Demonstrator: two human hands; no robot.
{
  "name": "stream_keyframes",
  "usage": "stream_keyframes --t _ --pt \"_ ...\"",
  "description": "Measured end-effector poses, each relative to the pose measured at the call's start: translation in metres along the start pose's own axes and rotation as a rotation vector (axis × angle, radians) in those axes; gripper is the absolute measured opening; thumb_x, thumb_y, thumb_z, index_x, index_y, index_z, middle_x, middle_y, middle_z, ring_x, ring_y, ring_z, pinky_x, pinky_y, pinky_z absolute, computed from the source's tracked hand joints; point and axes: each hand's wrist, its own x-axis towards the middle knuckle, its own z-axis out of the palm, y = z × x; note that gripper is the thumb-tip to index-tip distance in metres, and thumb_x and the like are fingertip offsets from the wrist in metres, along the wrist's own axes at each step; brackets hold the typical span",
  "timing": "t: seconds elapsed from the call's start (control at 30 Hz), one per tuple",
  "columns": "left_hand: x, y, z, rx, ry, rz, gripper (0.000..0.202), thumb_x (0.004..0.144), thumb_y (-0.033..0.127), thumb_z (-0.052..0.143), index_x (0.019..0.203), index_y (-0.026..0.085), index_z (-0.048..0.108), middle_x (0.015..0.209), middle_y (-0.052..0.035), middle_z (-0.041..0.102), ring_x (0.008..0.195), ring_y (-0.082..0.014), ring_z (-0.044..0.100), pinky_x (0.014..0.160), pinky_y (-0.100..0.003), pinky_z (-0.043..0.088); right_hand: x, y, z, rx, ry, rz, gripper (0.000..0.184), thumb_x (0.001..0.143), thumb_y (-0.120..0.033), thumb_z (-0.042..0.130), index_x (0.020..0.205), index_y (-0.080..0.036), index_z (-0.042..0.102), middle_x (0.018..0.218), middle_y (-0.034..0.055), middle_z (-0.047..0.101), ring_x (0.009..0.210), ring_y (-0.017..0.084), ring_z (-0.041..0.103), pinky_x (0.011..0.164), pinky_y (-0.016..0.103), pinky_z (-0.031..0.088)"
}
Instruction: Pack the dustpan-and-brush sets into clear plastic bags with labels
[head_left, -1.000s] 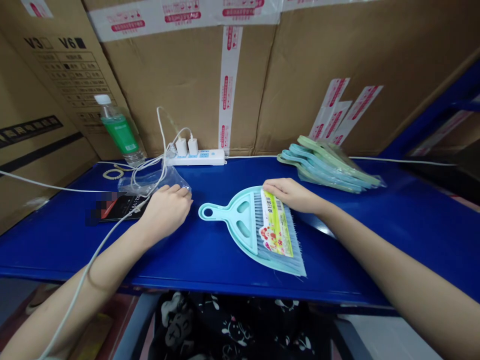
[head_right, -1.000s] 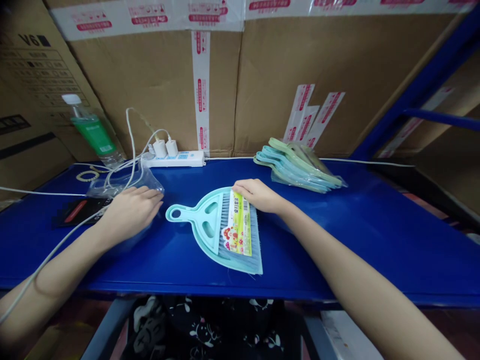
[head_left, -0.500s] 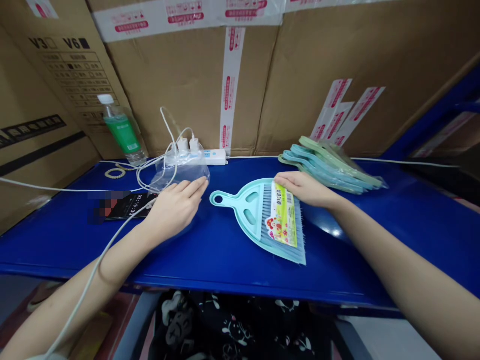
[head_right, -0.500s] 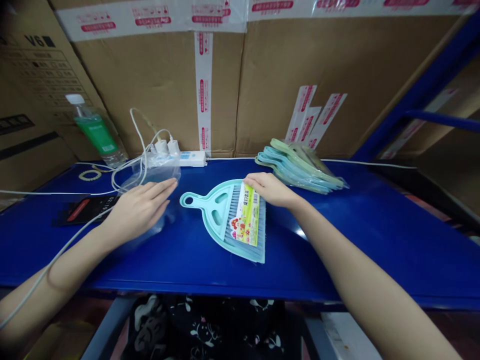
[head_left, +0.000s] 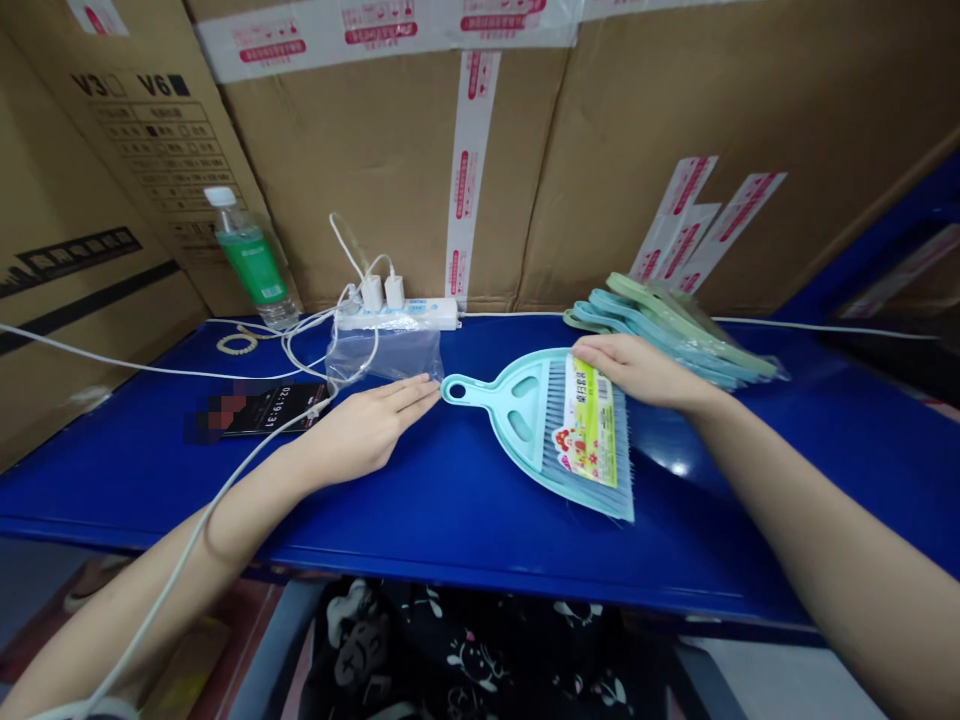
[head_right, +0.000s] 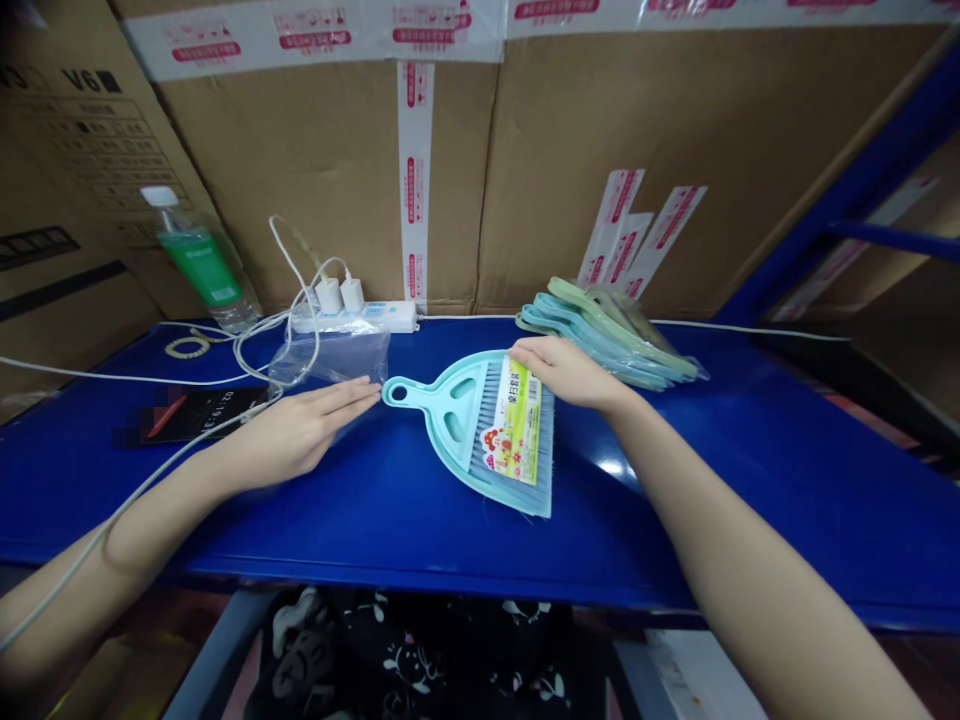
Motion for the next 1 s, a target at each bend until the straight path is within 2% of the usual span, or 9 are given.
stream_keyframes --t 0.17,0.3,0.4,0.5,0.6,0.7,0.83,0.9,1.0 --pt "-0.001 -0.001 -0.002 -0.025 -0.018 0.012 0.046 0.088 0.007 0.036 0.128 0.015 0.057 0.135 -0.0084 0.057 0.130 -0.0193 0.049 0.108 -0.038 0.044 0.000 0.001 -0.002 -0.020 -0.017 0.003 0.051 0.083 -0.067 0.039 0.058 -0.024 0.046 0.056 0.0018 0.051 0.053 0.018 0.048 0.051 0.032 0.038" --pt "0.002 0.003 -0.003 0.034 -0.029 -0.036 0.037 0.084 0.004 0.040 0.109 0.015 0.066 0.128 -0.0100 0.062 0.121 -0.0224 0.056 0.102 -0.039 0.048 0.000 0.001 -0.002 -0.023 -0.016 0.002 0.051 0.083 -0.068 0.038 0.058 -0.024 0.045 0.056 0.0019 0.051 0.056 0.019 0.049 0.052 0.032 0.039" --pt "0.006 0.005 -0.006 0.116 -0.009 -0.141 0.033 0.081 0.001 0.041 0.102 0.013 0.063 0.121 -0.0140 0.063 0.114 -0.0251 0.059 0.096 -0.039 0.051 -0.001 0.000 -0.002 -0.018 -0.019 0.004 0.052 0.083 -0.069 0.038 0.058 -0.024 0.045 0.056 0.0020 0.051 0.056 0.019 0.049 0.052 0.033 0.039" --pt "0.007 0.004 -0.009 0.200 -0.031 -0.320 0.033 0.079 0.000 0.040 0.102 0.012 0.060 0.111 -0.0161 0.064 0.103 -0.0266 0.062 0.087 -0.038 0.054 -0.001 -0.001 -0.003 -0.021 -0.011 0.000 0.054 0.082 -0.072 0.037 0.058 -0.024 0.045 0.056 0.0018 0.051 0.054 0.018 0.048 0.052 0.033 0.039" --pt "0.007 0.000 -0.008 0.249 -0.083 -0.458 0.038 0.080 -0.001 0.038 0.111 0.009 0.056 0.105 -0.0152 0.064 0.095 -0.0247 0.064 0.077 -0.034 0.056 -0.001 -0.001 -0.002 -0.028 -0.003 0.005 0.056 0.080 -0.075 0.036 0.058 -0.024 0.046 0.056 0.0020 0.051 0.053 0.018 0.048 0.051 0.033 0.038" --pt "0.010 -0.005 -0.004 0.304 -0.118 -0.457 0.044 0.079 -0.002 0.038 0.117 0.011 0.057 0.111 -0.0145 0.064 0.101 -0.0236 0.062 0.077 -0.031 0.056 -0.001 0.000 -0.002 -0.027 -0.008 -0.002 0.054 0.081 -0.073 0.038 0.058 -0.024 0.047 0.055 0.0021 0.052 0.054 0.019 0.049 0.052 0.033 0.038" --pt "0.015 -0.006 -0.001 0.386 -0.131 -0.434 0.038 0.082 -0.003 0.038 0.102 0.010 0.067 0.112 -0.0186 0.065 0.102 -0.0273 0.063 0.078 -0.035 0.054 0.000 -0.001 -0.001 -0.024 -0.005 -0.018 0.051 0.083 -0.067 0.040 0.058 -0.024 0.046 0.055 0.0021 0.051 0.056 0.019 0.050 0.053 0.033 0.038" --pt "0.018 -0.005 -0.003 0.406 -0.121 -0.458 0.037 0.084 -0.002 0.037 0.102 0.008 0.067 0.105 -0.0206 0.067 0.098 -0.0296 0.064 0.074 -0.037 0.053 -0.001 -0.002 -0.001 -0.022 -0.014 -0.017 0.049 0.084 -0.065 0.039 0.058 -0.024 0.046 0.055 0.0024 0.051 0.056 0.020 0.050 0.054 0.034 0.038" --pt "0.019 -0.003 -0.009 0.396 -0.200 -0.535 0.035 0.085 -0.002 0.036 0.093 0.008 0.069 0.083 -0.0182 0.069 0.086 -0.0298 0.068 0.066 -0.035 0.052 -0.001 -0.004 0.000 -0.023 -0.020 -0.011 0.048 0.085 -0.063 0.039 0.058 -0.024 0.046 0.056 0.0031 0.051 0.057 0.020 0.050 0.054 0.034 0.038"
